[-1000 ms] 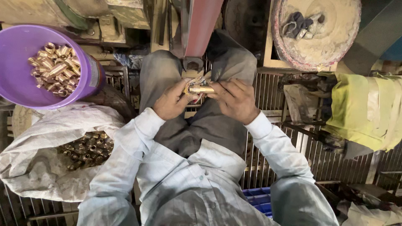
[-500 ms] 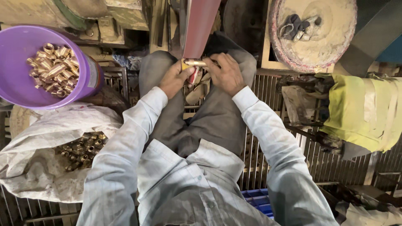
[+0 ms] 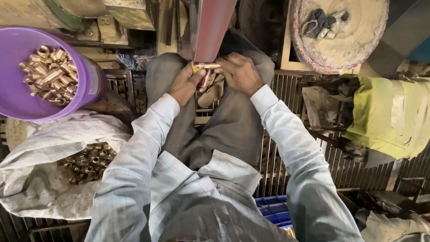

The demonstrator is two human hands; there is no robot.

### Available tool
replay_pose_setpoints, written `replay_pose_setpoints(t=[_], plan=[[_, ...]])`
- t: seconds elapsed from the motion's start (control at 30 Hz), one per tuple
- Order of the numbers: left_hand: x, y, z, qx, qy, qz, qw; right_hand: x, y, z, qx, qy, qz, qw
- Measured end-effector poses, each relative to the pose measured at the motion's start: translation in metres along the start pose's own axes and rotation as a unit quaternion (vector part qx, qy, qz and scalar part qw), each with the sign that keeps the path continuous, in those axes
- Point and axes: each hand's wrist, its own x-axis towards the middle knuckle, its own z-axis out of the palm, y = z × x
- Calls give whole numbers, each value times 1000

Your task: The person sits on a metal grate floor and repeatedly picks up small brass-colored cylindrical metal parts from a white sack. They press each part against a vertical rotating grinding wheel to polish it, then drop the finished part into a purple bucket.

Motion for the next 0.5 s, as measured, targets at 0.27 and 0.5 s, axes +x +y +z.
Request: replay_pose_setpoints(t=[0.27, 0.5], plan=[[2, -7, -2, 51, 19, 23, 998, 4, 6, 0, 86, -57, 78, 992], [1, -5, -2, 70, 27, 17, 997, 16, 11, -5, 161, -115, 127, 972]])
